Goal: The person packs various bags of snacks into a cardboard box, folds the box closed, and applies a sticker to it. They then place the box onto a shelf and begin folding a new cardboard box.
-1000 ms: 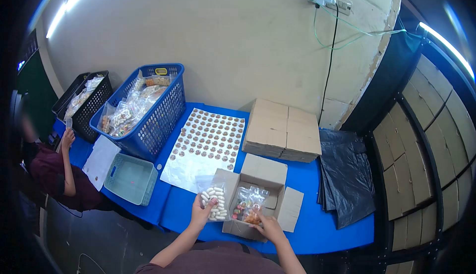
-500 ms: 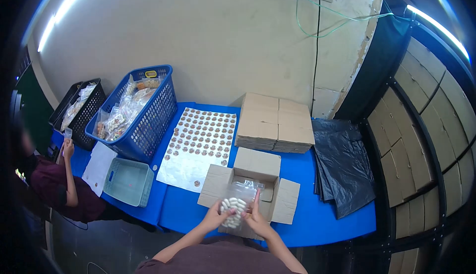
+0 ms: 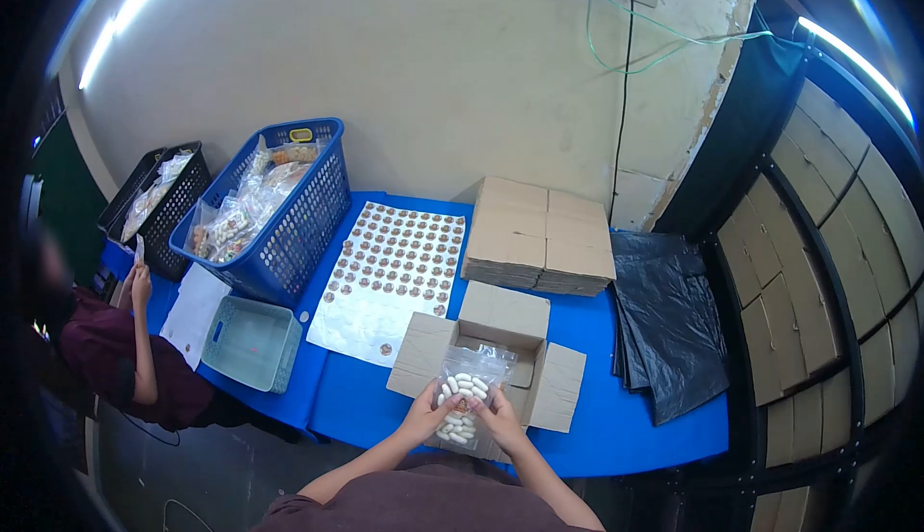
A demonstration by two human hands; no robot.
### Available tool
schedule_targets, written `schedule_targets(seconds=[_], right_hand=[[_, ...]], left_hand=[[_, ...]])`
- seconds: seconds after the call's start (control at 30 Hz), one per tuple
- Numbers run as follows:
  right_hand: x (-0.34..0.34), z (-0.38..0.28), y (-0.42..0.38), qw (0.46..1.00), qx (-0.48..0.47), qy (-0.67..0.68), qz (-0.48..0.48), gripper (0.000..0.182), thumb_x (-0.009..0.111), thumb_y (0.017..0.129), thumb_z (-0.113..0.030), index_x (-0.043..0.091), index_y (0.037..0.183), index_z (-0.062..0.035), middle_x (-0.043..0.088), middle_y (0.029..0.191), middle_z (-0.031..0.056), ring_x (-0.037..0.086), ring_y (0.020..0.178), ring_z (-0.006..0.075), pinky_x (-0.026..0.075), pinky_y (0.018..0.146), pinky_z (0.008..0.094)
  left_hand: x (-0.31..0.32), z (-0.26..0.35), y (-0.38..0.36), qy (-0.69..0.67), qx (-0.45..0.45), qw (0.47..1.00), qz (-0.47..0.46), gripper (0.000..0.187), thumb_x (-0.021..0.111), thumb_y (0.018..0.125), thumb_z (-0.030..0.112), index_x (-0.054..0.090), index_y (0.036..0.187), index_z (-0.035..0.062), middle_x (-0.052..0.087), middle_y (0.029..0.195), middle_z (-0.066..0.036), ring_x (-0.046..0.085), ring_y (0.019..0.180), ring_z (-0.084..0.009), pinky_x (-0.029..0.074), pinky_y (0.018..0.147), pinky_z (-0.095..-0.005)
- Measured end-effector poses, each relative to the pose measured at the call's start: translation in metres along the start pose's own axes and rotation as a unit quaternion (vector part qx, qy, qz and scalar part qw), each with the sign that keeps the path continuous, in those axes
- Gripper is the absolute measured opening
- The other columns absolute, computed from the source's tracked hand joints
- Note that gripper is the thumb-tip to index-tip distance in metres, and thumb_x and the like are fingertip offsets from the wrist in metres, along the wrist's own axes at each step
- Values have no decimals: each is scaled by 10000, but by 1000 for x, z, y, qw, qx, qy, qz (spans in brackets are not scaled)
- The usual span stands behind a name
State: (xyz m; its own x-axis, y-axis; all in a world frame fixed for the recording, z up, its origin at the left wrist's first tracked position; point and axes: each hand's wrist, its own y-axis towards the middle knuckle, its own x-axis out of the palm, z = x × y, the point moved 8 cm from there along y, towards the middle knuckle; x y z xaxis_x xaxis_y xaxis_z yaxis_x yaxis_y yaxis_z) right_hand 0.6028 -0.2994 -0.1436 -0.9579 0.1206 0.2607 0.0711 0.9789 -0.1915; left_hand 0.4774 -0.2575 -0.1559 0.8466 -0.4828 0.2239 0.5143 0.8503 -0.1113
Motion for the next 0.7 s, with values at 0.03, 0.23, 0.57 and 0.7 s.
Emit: schedule_targets(seconds=[0.03, 0.23, 0.57, 0.7], right_hand=[[4, -5, -1, 1000, 1, -2, -4, 456, 590, 949, -231, 458, 1314, 9, 586, 1203, 74, 553, 1096, 145, 431, 954, 290], [6, 3, 5, 1000, -15, -19, -13, 409, 609, 932, -199, 498, 1278, -12, 599, 1180, 71, 569, 1072, 146, 446, 925, 285], [-34, 28, 17, 976, -18, 143, 164, 195, 592, 946, -216, 640, 986, -31, 654, 934, 35, 604, 824, 110, 480, 751, 252], [-12, 24, 19, 989, -11, 39, 141, 230, 593, 949, -242, 658, 957, -21, 652, 922, 38, 591, 843, 100, 471, 761, 249]], left_hand=[[-2, 5, -2, -3, 0, 1000, 5, 380, 547, 975, 218, 447, 1280, 15, 584, 1130, -71, 560, 1019, -112, 487, 846, -271], [1, 23, -9, -5, 23, 1000, 4, 452, 653, 905, 172, 437, 1268, 11, 582, 1131, -84, 572, 1003, -120, 491, 843, -270], [14, 5, -6, 157, 87, 979, -97, 611, 734, 827, 180, 383, 1295, 2, 549, 1174, -132, 571, 1057, -169, 477, 868, -300], [-20, 17, -6, 10, 27, 999, 28, 473, 725, 834, 112, 472, 1211, -20, 611, 1110, -125, 618, 956, -143, 510, 777, -260]])
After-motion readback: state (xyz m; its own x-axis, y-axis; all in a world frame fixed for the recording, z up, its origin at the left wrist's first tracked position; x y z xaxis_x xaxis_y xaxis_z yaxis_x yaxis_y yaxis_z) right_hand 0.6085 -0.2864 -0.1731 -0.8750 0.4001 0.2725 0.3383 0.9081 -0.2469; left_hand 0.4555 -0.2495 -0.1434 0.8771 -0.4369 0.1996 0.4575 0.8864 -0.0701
